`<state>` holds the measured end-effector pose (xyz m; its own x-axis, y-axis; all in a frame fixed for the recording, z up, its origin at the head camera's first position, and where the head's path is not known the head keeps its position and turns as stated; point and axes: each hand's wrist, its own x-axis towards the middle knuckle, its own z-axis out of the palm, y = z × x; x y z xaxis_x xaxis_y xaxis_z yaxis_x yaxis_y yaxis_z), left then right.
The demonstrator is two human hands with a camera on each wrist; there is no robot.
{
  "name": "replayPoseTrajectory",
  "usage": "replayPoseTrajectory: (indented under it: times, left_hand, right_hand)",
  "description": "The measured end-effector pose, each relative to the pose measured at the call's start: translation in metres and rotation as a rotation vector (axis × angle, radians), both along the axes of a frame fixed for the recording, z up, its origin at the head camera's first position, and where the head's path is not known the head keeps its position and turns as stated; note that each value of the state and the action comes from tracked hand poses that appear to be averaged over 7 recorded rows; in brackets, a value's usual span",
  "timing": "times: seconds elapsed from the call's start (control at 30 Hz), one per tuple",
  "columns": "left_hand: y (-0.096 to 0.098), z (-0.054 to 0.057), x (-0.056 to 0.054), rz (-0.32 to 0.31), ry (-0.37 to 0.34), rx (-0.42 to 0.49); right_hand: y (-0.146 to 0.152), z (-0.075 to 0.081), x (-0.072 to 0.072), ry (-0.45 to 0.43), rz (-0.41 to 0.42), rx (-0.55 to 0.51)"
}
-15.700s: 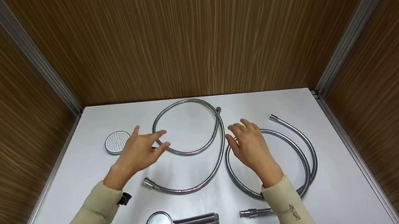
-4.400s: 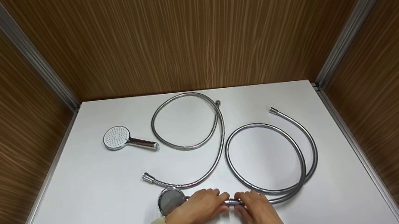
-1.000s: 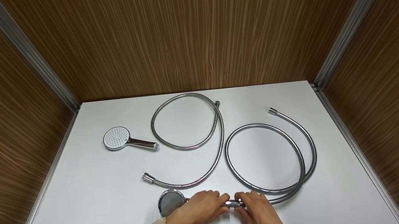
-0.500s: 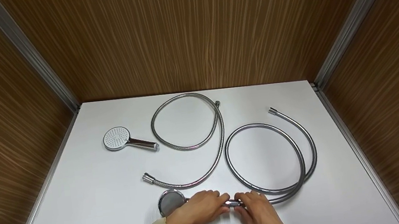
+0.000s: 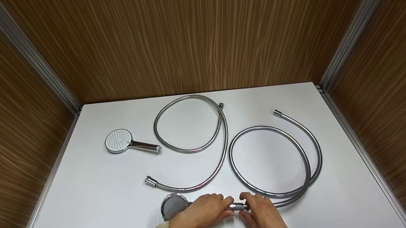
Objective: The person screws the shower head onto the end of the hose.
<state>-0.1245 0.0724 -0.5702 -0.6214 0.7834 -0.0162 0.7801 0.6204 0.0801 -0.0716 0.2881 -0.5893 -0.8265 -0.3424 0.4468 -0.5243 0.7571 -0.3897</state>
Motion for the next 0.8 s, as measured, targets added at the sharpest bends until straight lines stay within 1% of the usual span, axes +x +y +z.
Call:
replayPoseTrajectory:
  times: [0.17, 0.3, 0.43, 0.57, 0.8]
  left_hand:
    - [0.0001, 0.0007, 0.0004, -0.001, -0.009, 0.006]
    - [0.0005, 0.0024, 0.001, -0.001, -0.009, 0.003]
    - [0.0, 0.0029, 0.0011, 0.005, -0.019, -0.007]
    - [0.0004, 0.0006, -0.0007, 0.003, -0.032, -0.018]
    - [0.0, -0.001, -0.002, 0.006, -0.038, -0.011]
  right_hand:
    - [0.0006, 0.0009, 0.0008, 0.003, -0.014, 0.026]
    - [0.0015, 0.0016, 0.0008, 0.007, -0.006, 0.038]
    - [0.0019, 0.0006, -0.0002, 0.033, 0.021, 0.044]
    - [0.0026, -0.0007, -0.0015, 0.065, 0.058, 0.04]
    - [0.0022, 0.0013, -0.0034, 0.038, 0.073, 0.034]
